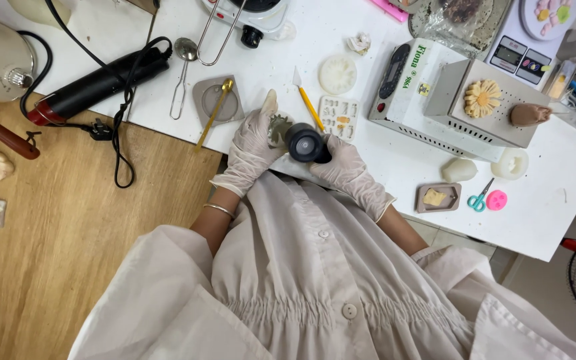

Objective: Creating decorative wax candles using molds, a wax melter, and a heat gun.

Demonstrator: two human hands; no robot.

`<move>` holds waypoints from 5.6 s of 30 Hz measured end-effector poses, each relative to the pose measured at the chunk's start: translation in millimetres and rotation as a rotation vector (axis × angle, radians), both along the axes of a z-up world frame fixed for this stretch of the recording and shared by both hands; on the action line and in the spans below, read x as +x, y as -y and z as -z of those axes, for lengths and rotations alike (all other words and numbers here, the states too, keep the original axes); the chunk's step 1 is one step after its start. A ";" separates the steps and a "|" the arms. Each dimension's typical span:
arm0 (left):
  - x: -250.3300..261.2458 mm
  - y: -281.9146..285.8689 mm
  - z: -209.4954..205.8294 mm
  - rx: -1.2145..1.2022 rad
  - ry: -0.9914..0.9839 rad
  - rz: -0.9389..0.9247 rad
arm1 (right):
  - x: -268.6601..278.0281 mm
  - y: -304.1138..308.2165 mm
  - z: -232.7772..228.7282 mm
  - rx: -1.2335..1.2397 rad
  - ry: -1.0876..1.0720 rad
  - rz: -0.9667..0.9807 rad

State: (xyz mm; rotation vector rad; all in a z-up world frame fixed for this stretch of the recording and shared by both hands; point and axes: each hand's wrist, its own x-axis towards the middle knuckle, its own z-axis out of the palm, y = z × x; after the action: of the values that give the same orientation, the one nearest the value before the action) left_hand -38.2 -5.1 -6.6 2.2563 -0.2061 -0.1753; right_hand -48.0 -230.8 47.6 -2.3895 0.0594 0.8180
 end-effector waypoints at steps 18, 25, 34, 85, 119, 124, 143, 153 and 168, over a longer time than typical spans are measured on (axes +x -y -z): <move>-13.9 -4.7 39.7 -0.015 0.001 -0.048 | 5.6 -21.9 -14.0 0.040 -0.042 0.047; -15.2 -2.9 52.4 0.091 -0.022 -0.055 | 8.8 -24.1 -11.0 0.001 -0.036 0.006; -8.9 -10.0 16.2 -0.050 0.168 0.017 | 12.5 -17.3 -18.5 0.067 -0.039 -0.017; 42.5 198.9 -135.0 -0.310 0.317 0.450 | -108.6 122.0 -145.9 0.136 0.314 0.913; -21.0 408.4 -124.5 -0.357 0.263 0.286 | -114.4 378.9 -153.6 0.355 0.188 0.876; -16.6 426.8 -112.0 -0.241 0.408 0.287 | -120.3 389.4 -146.5 0.361 0.212 0.933; -3.6 430.9 -94.8 0.021 0.504 0.056 | -98.3 377.2 -140.5 0.431 0.233 0.977; -8.8 418.6 -105.7 -0.025 0.540 0.066 | -77.9 366.9 -143.0 0.461 0.224 1.044; -19.8 405.2 -105.0 -0.125 0.519 0.070 | -92.0 365.8 -130.9 0.509 0.203 1.083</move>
State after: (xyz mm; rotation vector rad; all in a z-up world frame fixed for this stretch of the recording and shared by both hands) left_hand -58.0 -410.4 98.3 2.1310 -0.5535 0.3831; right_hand -140.0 -596.5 178.4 -1.5756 0.8593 0.0433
